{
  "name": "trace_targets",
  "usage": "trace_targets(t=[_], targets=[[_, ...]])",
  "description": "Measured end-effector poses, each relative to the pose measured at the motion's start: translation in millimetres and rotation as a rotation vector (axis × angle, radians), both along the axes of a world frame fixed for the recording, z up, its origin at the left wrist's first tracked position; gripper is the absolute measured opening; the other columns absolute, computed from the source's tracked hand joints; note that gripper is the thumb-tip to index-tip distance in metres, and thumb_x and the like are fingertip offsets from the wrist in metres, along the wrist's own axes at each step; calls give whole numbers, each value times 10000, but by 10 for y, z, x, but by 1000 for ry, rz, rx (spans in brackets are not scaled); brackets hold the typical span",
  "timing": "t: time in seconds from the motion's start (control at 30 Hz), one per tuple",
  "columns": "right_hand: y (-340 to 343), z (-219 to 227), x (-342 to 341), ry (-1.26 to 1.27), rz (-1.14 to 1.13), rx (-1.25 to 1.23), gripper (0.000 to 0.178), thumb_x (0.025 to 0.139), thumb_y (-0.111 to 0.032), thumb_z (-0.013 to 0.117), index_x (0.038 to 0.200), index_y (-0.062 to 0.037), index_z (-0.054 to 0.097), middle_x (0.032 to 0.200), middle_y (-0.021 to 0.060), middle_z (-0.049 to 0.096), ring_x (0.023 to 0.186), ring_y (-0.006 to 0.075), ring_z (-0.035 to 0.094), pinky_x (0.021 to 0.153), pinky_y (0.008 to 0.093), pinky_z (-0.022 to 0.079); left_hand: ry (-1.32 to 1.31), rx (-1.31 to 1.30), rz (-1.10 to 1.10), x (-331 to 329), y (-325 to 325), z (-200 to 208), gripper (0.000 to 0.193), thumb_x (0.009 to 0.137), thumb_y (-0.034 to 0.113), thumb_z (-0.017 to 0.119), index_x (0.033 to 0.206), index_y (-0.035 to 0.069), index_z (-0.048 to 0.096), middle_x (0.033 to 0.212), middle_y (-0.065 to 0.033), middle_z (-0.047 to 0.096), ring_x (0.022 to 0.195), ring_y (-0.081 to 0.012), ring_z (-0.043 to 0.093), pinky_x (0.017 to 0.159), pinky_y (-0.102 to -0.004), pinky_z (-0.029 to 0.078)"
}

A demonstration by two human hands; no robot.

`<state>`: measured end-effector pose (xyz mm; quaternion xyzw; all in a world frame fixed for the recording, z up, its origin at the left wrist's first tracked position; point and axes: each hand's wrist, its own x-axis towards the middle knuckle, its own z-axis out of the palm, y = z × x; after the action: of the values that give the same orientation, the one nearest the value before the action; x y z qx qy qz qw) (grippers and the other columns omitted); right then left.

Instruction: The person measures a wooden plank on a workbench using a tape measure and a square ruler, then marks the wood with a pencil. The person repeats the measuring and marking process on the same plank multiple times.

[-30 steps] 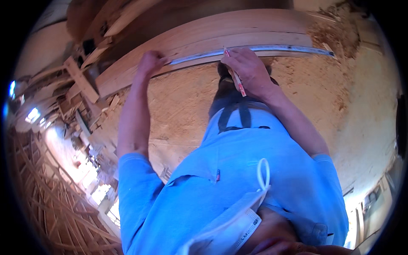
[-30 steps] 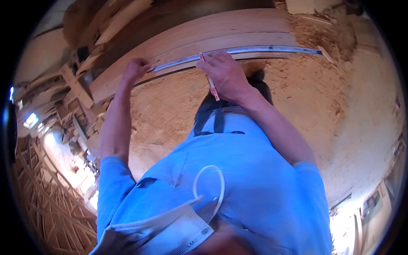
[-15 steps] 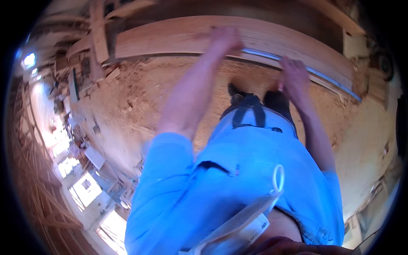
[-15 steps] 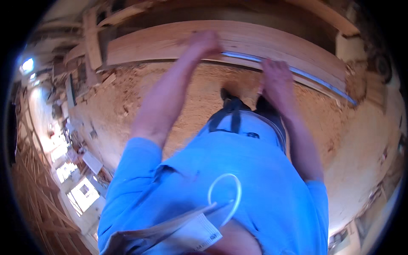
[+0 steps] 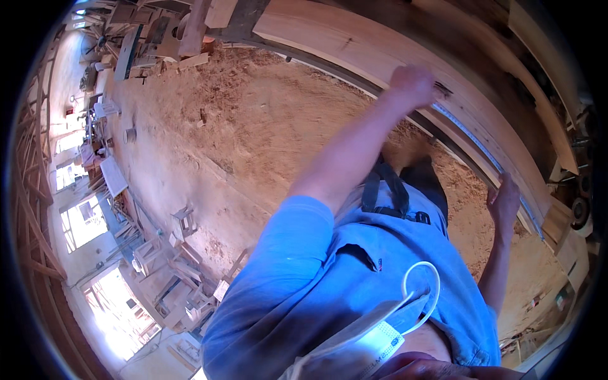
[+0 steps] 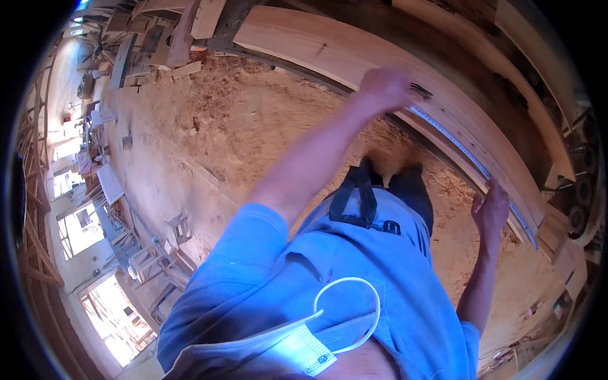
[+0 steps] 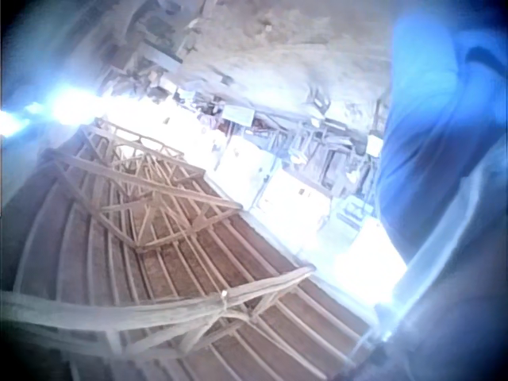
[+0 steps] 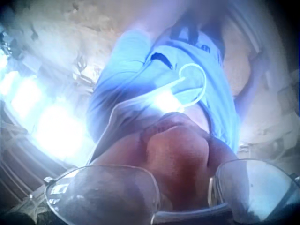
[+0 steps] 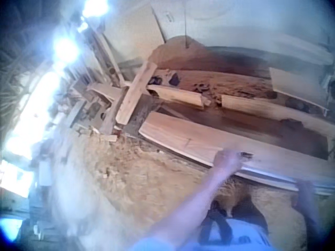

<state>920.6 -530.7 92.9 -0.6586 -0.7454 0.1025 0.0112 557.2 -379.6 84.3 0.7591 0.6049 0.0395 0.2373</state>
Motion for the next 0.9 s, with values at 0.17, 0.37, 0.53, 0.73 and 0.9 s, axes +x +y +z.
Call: trace_targets(t=[0.17, 0.37, 0.53, 0.73, 0.9], targets=[[39, 22, -51, -51, -7, -35, 436, 782, -106, 741, 1163, -49, 537, 1091, 212, 638, 1033, 424, 597, 880, 490, 479, 41, -29, 21, -1220, 320, 4, 295, 789, 424, 754, 916, 160, 791, 871, -105, 740, 862, -301, 701, 777, -443, 543], [29, -163, 105, -47, 9, -27, 529, 813, -161, 769, 1266, -29, 530, 1173, 195, 624, 1101, 395, 592, 930, 474, 478, 130, -108, 113, -2496, 608, 163, 367, 773, 453, 789, 963, 139, 787, 921, -112, 736, 889, -298, 691, 786, -421, 534], [-64, -129, 25, -39, -118, -107, 600, 841, -174, 765, 1354, -11, 500, 1243, 204, 604, 1174, 392, 573, 1001, 473, 458, 127, -6, 206, -3435, 799, 191, 337, 766, 412, 812, 936, 123, 782, 887, -108, 720, 869, -287, 689, 774, -417, 532], [60, -98, 90, -34, -214, -276, 607, 862, -183, 745, 1369, 22, 481, 1274, 235, 595, 1227, 413, 552, 1039, 461, 433, 194, 170, 254, -4472, 1005, 126, 335, 763, 432, 819, 900, 128, 790, 861, -93, 691, 875, -291, 678, 781, -413, 530], [127, -88, 95, -43, -159, -273, 526, 904, -216, 710, 1325, 3, 484, 1247, 248, 590, 1189, 438, 565, 982, 461, 448, 268, -6, 340, -4751, 1222, 236, 379, 768, 449, 832, 937, 115, 775, 993, -82, 692, 960, -271, 664, 838, -387, 519]])
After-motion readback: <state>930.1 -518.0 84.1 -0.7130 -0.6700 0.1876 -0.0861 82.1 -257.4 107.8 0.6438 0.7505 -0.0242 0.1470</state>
